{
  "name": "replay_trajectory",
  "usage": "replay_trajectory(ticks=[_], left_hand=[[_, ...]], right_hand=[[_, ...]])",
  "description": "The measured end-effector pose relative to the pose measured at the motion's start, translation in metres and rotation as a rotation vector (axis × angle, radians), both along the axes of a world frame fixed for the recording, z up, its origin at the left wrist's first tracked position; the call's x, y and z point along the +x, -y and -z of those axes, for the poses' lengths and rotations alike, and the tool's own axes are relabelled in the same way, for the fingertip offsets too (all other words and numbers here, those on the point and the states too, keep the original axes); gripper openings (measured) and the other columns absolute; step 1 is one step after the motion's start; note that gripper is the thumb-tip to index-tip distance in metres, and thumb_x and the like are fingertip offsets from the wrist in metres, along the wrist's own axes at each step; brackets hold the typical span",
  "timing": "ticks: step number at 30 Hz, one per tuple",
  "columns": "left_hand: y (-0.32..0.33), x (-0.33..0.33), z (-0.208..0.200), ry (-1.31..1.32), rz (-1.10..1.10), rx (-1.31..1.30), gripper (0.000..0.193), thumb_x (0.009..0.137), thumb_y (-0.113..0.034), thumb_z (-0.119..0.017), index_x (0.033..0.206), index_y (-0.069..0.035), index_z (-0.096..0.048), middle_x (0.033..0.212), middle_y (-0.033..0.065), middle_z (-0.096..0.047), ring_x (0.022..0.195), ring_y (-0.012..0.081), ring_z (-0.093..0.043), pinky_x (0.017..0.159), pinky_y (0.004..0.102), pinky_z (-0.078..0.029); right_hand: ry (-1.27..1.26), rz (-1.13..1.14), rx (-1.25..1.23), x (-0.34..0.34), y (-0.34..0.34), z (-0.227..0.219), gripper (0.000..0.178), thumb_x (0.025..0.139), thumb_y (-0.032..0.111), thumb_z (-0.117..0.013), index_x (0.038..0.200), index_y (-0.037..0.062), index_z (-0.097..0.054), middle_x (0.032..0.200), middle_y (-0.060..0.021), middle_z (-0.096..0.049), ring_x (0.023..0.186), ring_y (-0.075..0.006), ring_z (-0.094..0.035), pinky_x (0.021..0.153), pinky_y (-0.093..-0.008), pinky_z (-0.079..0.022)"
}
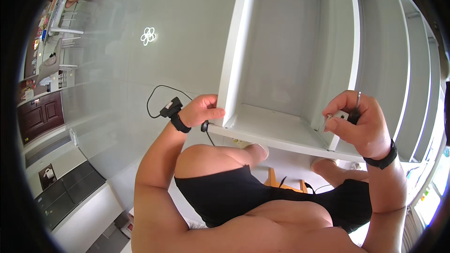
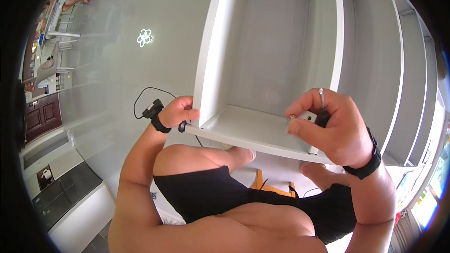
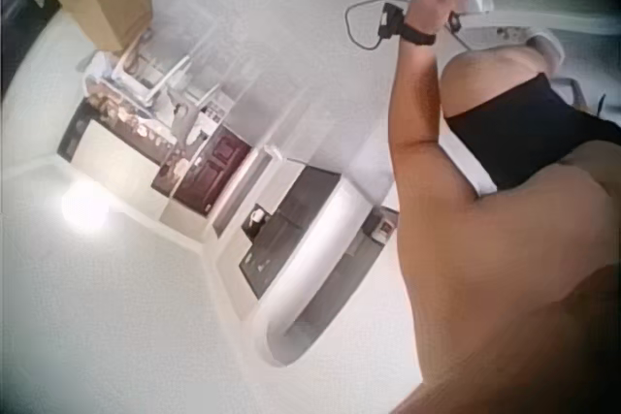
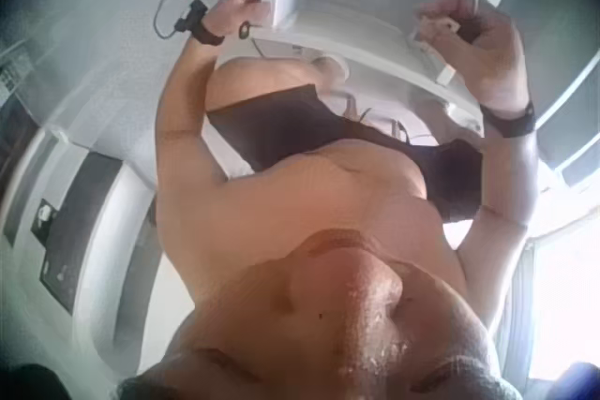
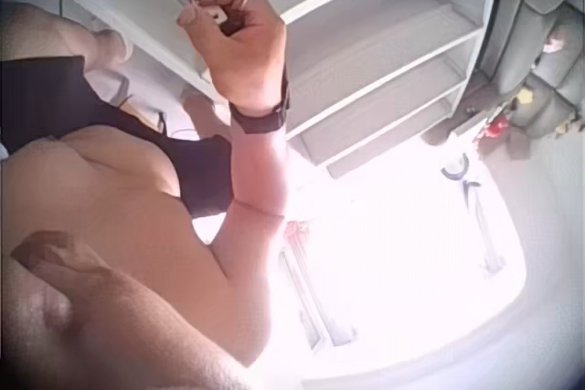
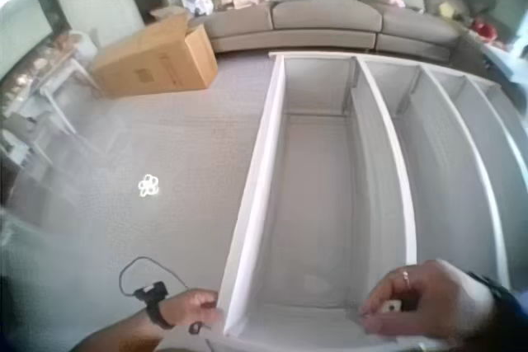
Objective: Assembling a white bookshelf by attaching side panels and screwing in fasteners.
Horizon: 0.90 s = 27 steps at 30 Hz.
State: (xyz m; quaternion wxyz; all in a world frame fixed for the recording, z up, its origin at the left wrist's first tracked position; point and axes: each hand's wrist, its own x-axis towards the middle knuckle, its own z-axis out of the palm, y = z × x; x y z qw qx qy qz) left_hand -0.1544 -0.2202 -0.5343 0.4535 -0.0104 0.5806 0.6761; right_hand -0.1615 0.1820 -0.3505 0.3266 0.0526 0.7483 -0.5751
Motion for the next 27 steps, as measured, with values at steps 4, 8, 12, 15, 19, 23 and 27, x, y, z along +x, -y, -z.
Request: replay_trajectory(ticks=[4, 8, 12, 15, 19, 23, 27], left_hand=[[0.0, 0.003, 0.005, -0.008, 0.015, 0.086, 0.03, 0.096, -0.023, -0.068, 0.116, -0.001, -0.063, 0.105, 0.001, -0.067, 0.095, 0.0077, -0.06, 0.085, 0.0264, -0.05], [0.005, 0.005, 0.003, -0.033, -0.016, 0.146, 0.025, 0.096, -0.022, -0.067, 0.112, -0.003, -0.062, 0.102, 0.0001, -0.065, 0.091, 0.0081, -0.058, 0.084, 0.0264, -0.049], [0.006, 0.005, 0.0, -0.082, -0.027, 0.201, 0.028, 0.097, -0.026, -0.067, 0.113, -0.003, -0.061, 0.103, 0.0, -0.065, 0.094, 0.0084, -0.057, 0.085, 0.0266, -0.047], [0.01, 0.011, 0.008, -0.083, -0.037, 0.232, 0.033, 0.098, -0.032, -0.066, 0.113, -0.003, -0.061, 0.104, 0.0001, -0.065, 0.096, 0.0087, -0.057, 0.087, 0.0263, -0.046], [0.014, 0.013, 0.013, -0.082, -0.047, 0.264, 0.037, 0.098, -0.038, -0.064, 0.114, -0.004, -0.061, 0.106, 0.0014, -0.065, 0.098, 0.0102, -0.057, 0.089, 0.0267, -0.044], [0.015, 0.007, 0.018, -0.123, -0.065, 0.278, 0.044, 0.098, -0.041, -0.063, 0.117, -0.002, -0.059, 0.108, 0.0046, -0.064, 0.102, 0.0131, -0.057, 0.095, 0.0299, -0.044], [0.019, -0.003, 0.007, -0.258, -0.153, 0.303, 0.045, 0.1, -0.036, -0.061, 0.129, -0.002, -0.056, 0.111, 0.0065, -0.064, 0.104, 0.0146, -0.058, 0.096, 0.0324, -0.045]], right_hand=[[-0.059, -0.116, 0.098, 0.0, 0.017, 0.003, 0.013, 0.085, 0.009, -0.072, 0.096, 0.001, -0.07, 0.073, 0.0026, -0.062, 0.06, -0.0019, -0.048, 0.054, -0.022, -0.039], [-0.291, -0.435, 0.288, -0.035, -0.003, -0.014, 0.013, 0.084, 0.008, -0.072, 0.094, 0.0004, -0.069, 0.081, -0.001, -0.065, 0.064, -0.0051, -0.051, 0.055, -0.0239, -0.04], [-0.219, -0.278, 0.215, -0.056, -0.013, -0.047, 0.015, 0.088, 0.011, -0.071, 0.1, 0.0012, -0.067, 0.08, -0.002, -0.066, 0.058, -0.0032, -0.048, 0.049, -0.0218, -0.037], [-0.045, -0.117, 0.068, -0.044, 0.021, -0.049, 0.015, 0.092, 0.012, -0.069, 0.103, 0.0008, -0.065, 0.08, -0.0033, -0.067, 0.054, -0.0013, -0.045, 0.045, -0.0203, -0.034], [0.093, -0.063, -0.059, -0.02, 0.075, 0.003, 0.013, 0.097, 0.01, -0.064, 0.104, -0.0007, -0.062, 0.084, -0.0057, -0.07, 0.052, -0.0015, -0.043, 0.044, -0.0204, -0.033], [0.198, 0.011, -0.274, -0.011, 0.108, 0.043, 0.015, 0.099, 0.008, -0.058, 0.11, -0.0024, -0.056, 0.091, -0.0107, -0.07, 0.051, -0.0036, -0.042, 0.045, -0.0212, -0.035], [0.196, 0.06, -0.344, -0.012, 0.132, 0.058, 0.016, 0.102, 0.008, -0.051, 0.113, -0.0036, -0.05, 0.096, -0.0178, -0.071, 0.05, -0.0061, -0.043, 0.047, -0.0234, -0.038]])
